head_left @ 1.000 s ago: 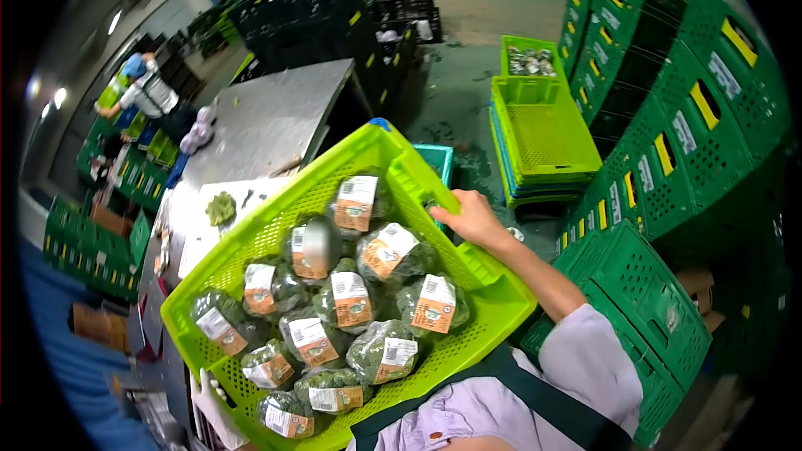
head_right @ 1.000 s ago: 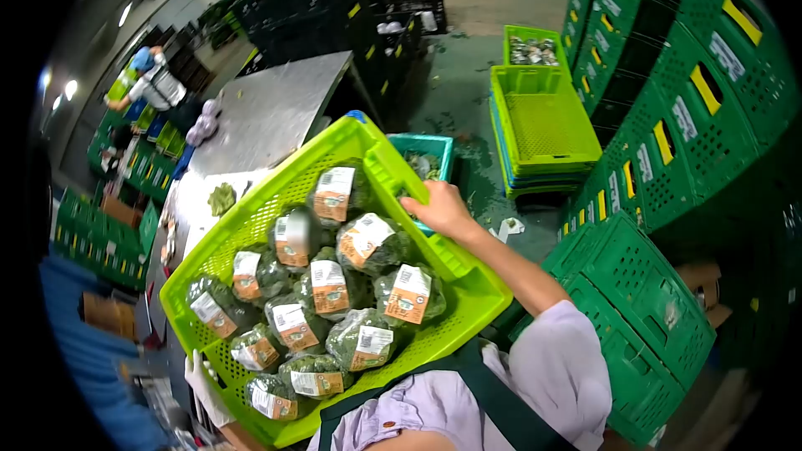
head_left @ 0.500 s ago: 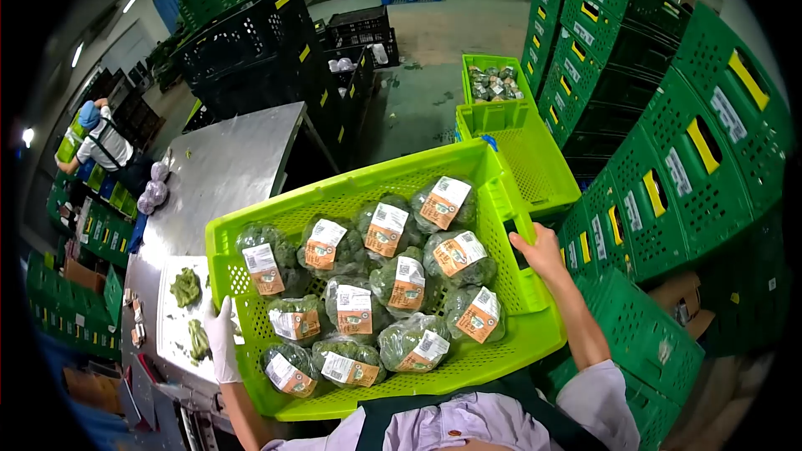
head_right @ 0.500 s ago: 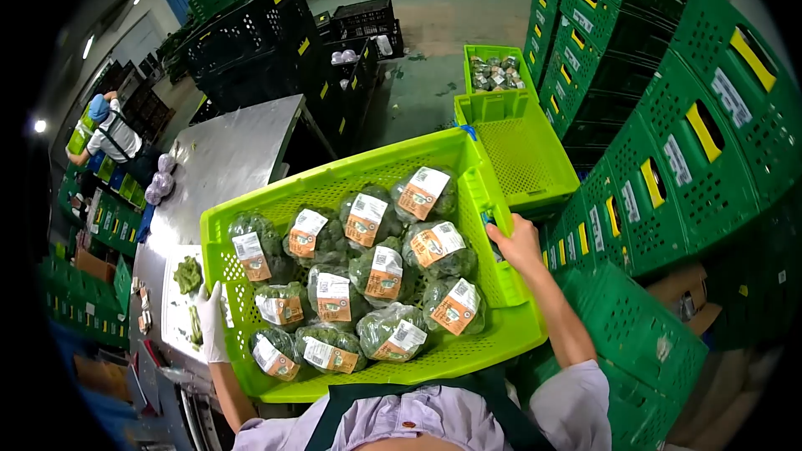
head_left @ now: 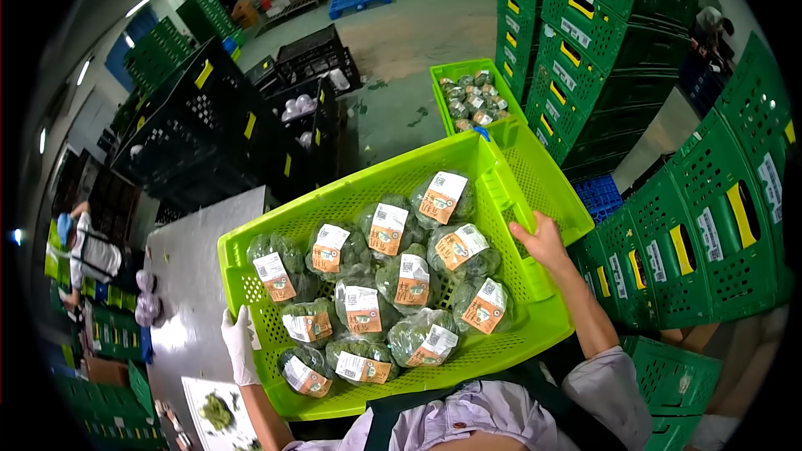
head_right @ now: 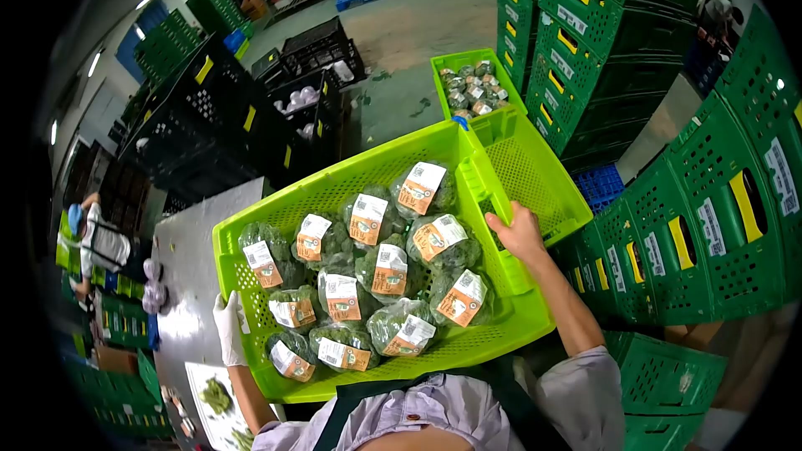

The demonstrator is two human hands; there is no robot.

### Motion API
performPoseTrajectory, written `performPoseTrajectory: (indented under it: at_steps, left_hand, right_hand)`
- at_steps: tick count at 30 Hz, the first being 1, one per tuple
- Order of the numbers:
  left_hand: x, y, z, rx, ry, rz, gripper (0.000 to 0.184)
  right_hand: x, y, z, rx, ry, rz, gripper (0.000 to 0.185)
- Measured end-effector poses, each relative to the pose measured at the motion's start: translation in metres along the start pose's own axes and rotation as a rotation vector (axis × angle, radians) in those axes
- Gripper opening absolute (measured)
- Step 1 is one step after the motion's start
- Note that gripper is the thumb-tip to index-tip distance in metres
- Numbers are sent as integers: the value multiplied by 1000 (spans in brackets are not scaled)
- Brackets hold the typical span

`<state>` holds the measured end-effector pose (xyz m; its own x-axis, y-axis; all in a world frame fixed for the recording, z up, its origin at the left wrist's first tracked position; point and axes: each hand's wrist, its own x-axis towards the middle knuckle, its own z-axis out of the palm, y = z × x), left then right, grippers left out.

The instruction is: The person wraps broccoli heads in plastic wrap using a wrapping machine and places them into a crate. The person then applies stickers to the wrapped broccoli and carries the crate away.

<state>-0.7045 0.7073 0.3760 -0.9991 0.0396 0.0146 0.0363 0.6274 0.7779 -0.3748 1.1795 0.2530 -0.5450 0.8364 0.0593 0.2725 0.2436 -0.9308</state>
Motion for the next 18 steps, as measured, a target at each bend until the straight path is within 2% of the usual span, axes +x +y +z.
performPoseTrajectory:
  at_steps: [5, 7, 8, 11, 12, 16, 18]
  left_hand:
    - [66, 27, 44, -30, -21, 1, 20]
    - [91, 37, 65, -12, -39, -51, 27]
    - [110, 39, 78, -5, -33, -39, 25]
    - [169, 55, 123, 49, -12, -37, 25]
    - [199, 47, 135, 19, -9, -25, 24]
    - [280, 82, 177, 30, -38, -42, 22]
    - [315, 100, 199, 35, -67, -15, 19]
  right_hand:
    - [75, -6, 18, -28, 12, -23, 32]
    - [109, -12, 31, -17, -10, 23, 32]
    - [127, -17, 35, -20, -34, 96, 33]
    - [202, 15, 73, -14, -55, 110, 36]
    - [226, 7, 82, -76, -93, 189, 39]
    - [308, -7, 118, -196, -91, 280, 41]
    - [338, -2, 129, -144, -63, 281, 41]
